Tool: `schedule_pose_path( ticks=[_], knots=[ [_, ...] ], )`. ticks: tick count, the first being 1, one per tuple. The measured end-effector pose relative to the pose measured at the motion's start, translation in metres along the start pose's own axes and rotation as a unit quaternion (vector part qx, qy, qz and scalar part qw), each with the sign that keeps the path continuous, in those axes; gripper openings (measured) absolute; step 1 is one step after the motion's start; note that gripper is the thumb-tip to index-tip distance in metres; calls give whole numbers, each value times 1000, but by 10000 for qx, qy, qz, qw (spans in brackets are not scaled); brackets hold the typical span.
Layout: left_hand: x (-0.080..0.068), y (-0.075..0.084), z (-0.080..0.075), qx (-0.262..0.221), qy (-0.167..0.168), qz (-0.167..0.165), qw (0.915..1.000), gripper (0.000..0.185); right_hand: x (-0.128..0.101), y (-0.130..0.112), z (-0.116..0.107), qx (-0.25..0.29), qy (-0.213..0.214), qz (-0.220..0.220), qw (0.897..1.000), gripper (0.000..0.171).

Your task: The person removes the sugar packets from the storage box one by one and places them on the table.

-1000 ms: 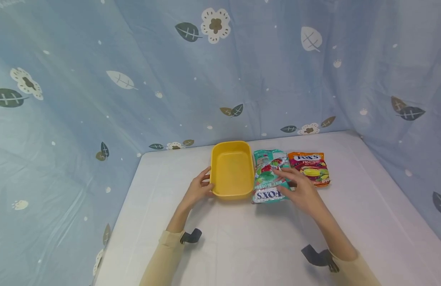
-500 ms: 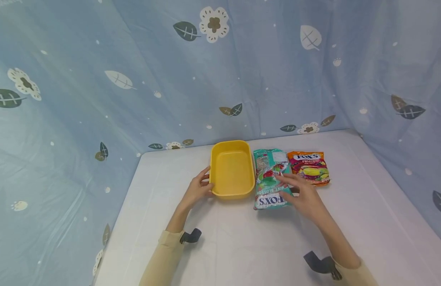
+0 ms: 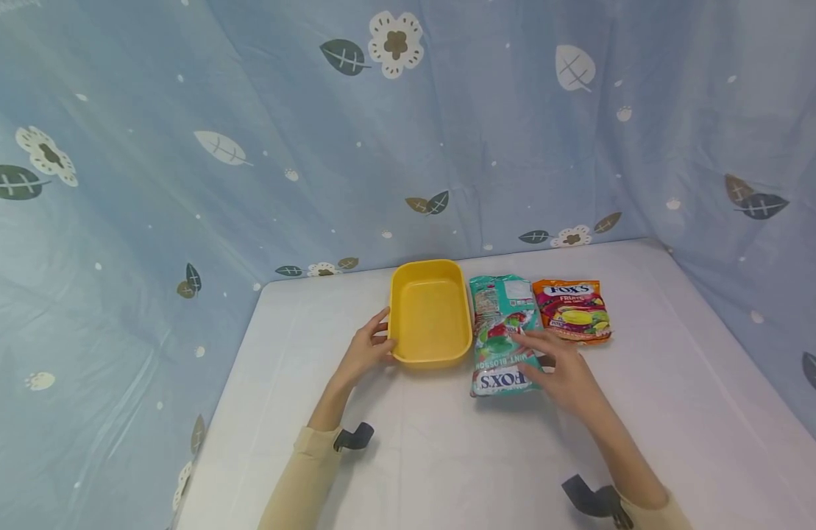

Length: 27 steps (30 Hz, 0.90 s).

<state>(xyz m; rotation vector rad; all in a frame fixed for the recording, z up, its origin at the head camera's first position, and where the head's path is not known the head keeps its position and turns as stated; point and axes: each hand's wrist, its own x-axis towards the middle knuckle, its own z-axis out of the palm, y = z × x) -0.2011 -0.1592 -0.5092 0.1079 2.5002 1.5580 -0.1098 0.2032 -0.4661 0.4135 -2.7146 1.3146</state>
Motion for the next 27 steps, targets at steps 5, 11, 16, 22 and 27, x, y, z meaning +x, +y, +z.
schedule_pose_path(
  ticks=[5, 11, 16, 22, 27],
  knots=[
    [0, 1, 0, 27, 17, 0, 10000, 73, -3, 7, 3, 19, -142, 227, 9996, 51],
    [1, 0, 0, 38, 24, -15, 10000, 73, -9, 8, 6, 118, -305, 309, 9990, 50],
    [1, 1, 0, 5, 23, -11, 10000, 73, -11, 13, 11, 181, -332, 354, 9987, 50],
    [0, 1, 0, -20, 18, -18, 10000, 73, -14, 20, 15, 206, -287, 437, 9984, 48],
    [-1, 1, 0, -4, 30, -38, 10000, 73, -16, 25, 18, 209, -207, 495, 9983, 47]
  ],
)
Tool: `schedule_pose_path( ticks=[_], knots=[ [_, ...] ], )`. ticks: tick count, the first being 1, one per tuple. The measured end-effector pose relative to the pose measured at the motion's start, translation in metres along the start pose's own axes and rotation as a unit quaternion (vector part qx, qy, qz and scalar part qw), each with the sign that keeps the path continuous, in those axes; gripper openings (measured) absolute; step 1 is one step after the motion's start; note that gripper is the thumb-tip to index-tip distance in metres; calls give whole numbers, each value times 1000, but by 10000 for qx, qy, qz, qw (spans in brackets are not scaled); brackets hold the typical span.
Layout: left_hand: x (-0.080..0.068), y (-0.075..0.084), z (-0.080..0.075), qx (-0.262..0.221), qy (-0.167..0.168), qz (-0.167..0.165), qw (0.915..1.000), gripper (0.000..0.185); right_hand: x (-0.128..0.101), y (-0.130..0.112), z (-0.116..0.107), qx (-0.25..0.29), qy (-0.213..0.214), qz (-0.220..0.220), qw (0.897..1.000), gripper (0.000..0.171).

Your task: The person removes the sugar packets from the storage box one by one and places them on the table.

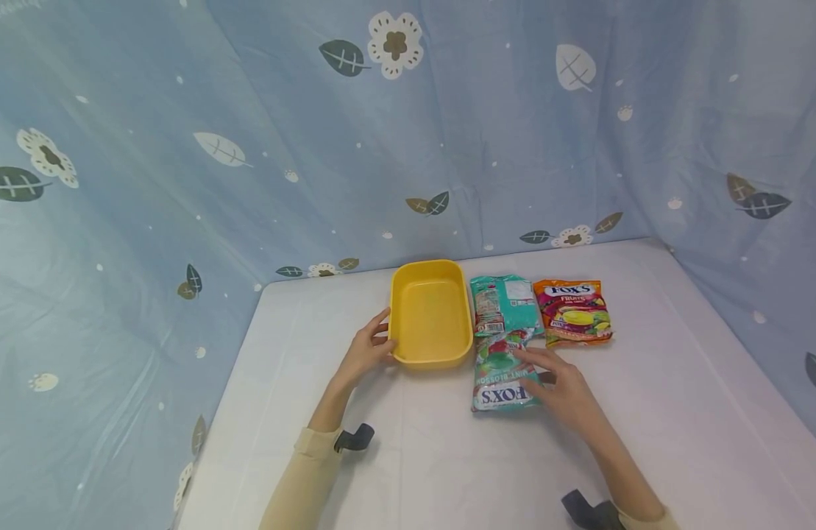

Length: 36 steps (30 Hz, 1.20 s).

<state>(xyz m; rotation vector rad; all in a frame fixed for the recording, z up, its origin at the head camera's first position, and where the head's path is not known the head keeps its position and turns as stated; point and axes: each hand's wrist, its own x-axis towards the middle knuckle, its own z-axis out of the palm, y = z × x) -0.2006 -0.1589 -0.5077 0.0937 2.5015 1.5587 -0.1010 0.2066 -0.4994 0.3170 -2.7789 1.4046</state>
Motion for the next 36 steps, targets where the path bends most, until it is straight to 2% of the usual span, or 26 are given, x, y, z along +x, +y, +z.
schedule_pose_path(
  ticks=[13, 28, 36],
  knots=[
    [0, -1, 0, -72, -43, 66, 9999, 73, -2, 15, 3, 243, 55, 106, 9996, 47],
    [-2, -3, 2, -204, -109, 82, 9997, 72, -10, 46, 22, 45, 282, 371, 9989, 54],
    [0, -1, 1, -215, -84, 136, 9996, 73, -8, 52, 27, 34, 395, 148, 9991, 55]
  ],
)
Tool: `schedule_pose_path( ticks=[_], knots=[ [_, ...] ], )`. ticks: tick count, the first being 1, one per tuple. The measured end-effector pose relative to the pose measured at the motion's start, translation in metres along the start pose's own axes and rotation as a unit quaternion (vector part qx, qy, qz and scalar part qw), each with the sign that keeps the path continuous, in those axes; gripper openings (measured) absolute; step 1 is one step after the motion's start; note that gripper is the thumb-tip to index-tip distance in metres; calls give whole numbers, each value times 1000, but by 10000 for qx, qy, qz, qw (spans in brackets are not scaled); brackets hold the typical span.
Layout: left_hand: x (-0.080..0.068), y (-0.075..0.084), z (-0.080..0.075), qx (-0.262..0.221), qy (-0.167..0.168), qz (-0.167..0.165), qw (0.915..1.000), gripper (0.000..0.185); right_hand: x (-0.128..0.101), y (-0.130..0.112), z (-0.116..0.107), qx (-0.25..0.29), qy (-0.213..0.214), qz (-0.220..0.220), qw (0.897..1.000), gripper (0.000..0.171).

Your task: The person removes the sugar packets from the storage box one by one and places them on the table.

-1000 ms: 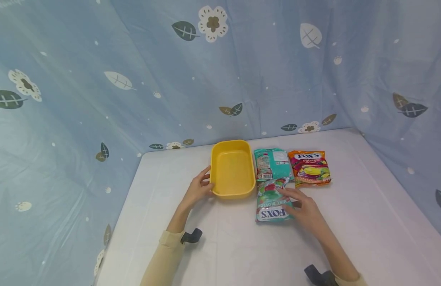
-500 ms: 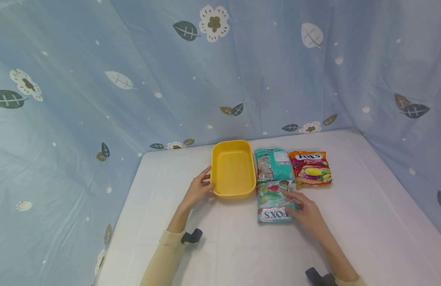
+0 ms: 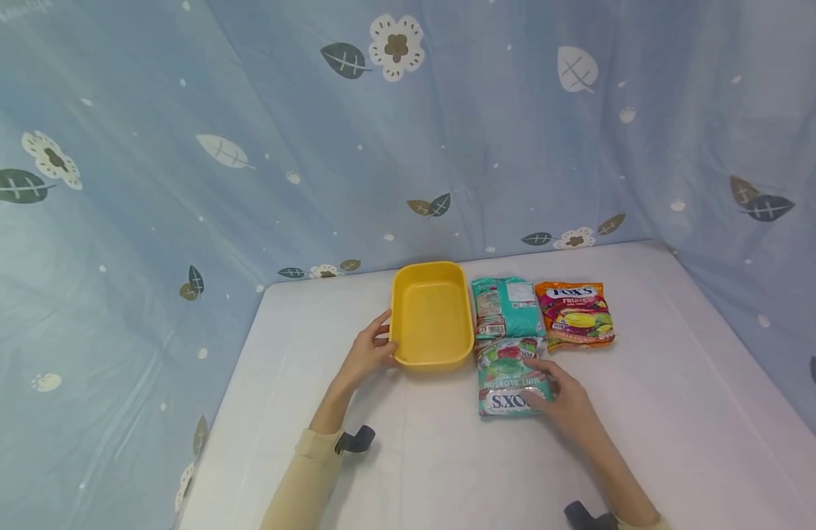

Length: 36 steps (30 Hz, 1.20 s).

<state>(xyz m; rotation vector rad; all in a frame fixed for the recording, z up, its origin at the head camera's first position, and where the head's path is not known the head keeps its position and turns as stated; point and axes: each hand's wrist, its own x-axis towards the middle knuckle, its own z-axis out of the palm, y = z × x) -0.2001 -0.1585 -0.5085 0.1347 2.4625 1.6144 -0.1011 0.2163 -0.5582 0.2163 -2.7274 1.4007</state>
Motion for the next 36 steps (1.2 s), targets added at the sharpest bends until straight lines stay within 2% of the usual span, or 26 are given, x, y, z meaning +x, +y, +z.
schedule_pose_path(
  ticks=[4, 8, 10, 21, 31, 36],
  knots=[
    [-4, 9, -2, -9, -119, -6, 9999, 73, 0, -1, -2, -66, -78, 73, 9999, 55],
    [-5, 9, -1, 74, -63, -38, 9999, 73, 1, -2, -3, -38, -147, 101, 9998, 55],
    [-1, 0, 0, 77, 19, -23, 10000, 73, 1, -3, -4, -26, -151, 88, 9998, 55],
    [-1, 1, 0, 84, 1, 35, 10000, 73, 4, -5, -7, -383, -252, 200, 9987, 55],
    [0, 0, -1, 86, -85, 52, 9999, 74, 6, -7, -9, -273, -388, 220, 9986, 53],
    [0, 1, -2, 91, -107, 96, 9999, 74, 7, -6, -10, -309, -486, 389, 9976, 54]
  ],
)
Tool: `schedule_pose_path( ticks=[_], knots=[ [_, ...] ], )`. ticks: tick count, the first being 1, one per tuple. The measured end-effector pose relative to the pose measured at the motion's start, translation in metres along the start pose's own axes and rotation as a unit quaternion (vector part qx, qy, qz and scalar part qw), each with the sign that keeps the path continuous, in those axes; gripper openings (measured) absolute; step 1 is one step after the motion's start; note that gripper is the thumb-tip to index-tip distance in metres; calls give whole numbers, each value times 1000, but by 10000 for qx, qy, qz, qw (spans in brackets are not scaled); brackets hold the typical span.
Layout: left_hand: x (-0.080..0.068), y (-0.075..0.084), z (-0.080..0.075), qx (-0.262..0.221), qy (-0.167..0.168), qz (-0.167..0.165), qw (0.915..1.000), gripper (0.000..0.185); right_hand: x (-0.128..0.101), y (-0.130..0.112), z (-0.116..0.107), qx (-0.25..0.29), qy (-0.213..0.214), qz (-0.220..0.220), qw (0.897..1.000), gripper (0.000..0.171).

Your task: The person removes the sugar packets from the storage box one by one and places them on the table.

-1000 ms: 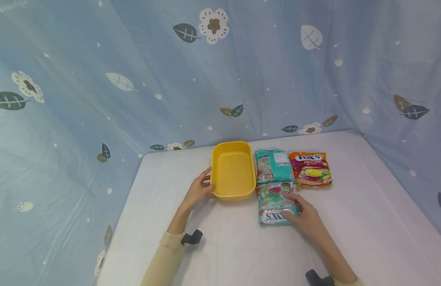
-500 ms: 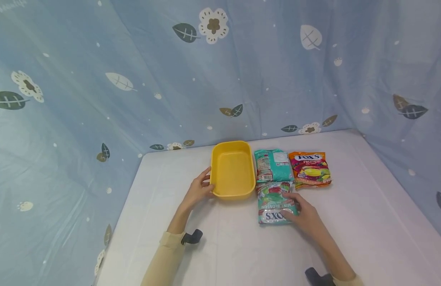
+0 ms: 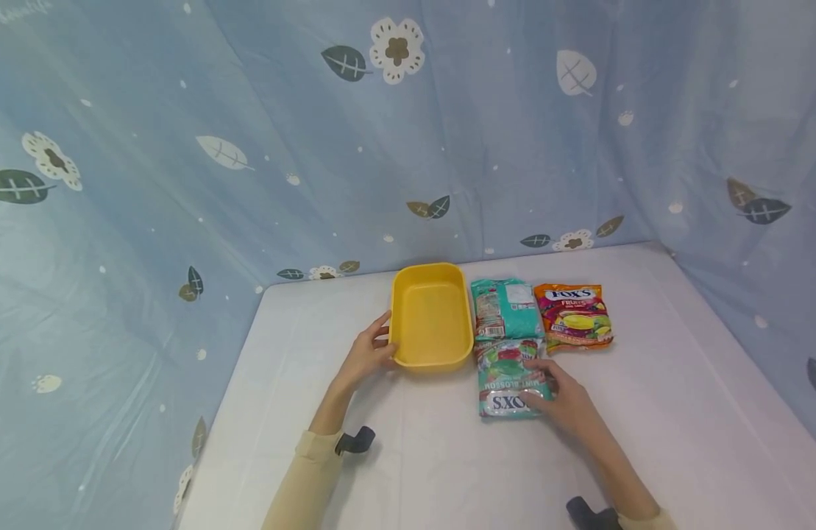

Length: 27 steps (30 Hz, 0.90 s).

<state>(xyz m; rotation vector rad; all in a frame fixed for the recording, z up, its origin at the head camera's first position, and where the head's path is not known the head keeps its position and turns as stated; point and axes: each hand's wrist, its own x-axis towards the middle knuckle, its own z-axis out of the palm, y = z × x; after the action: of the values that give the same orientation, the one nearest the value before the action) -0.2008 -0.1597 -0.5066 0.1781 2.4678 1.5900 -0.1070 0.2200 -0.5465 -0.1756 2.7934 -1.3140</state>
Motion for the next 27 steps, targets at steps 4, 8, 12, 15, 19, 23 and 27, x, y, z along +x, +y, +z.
schedule_pose_path(
  ticks=[4, 8, 12, 15, 19, 23, 27],
  knots=[
    [0, 1, 1, -31, -14, 8, 10000, 74, 0, -2, -2, 69, -19, 36, 10000, 53],
    [1, 1, 1, -71, -45, -45, 10000, 74, -1, -4, -3, 120, -31, 69, 9999, 54],
    [1, 1, 2, -115, -74, -97, 9999, 75, -1, -5, -3, 155, -84, 135, 9998, 55],
    [1, 1, 2, -112, -54, -99, 9999, 75, -1, -3, -2, 218, -55, 72, 9997, 55],
    [1, 1, 2, -118, -89, -147, 9998, 75, -3, 0, 1, -65, 120, -61, 9999, 54],
    [1, 1, 1, -159, -141, -128, 9997, 75, -4, -4, -2, -326, 381, -353, 9981, 52],
    [-1, 3, 0, -118, -111, -97, 9998, 74, -7, -20, -19, -417, 590, -500, 9961, 48]
  ],
)
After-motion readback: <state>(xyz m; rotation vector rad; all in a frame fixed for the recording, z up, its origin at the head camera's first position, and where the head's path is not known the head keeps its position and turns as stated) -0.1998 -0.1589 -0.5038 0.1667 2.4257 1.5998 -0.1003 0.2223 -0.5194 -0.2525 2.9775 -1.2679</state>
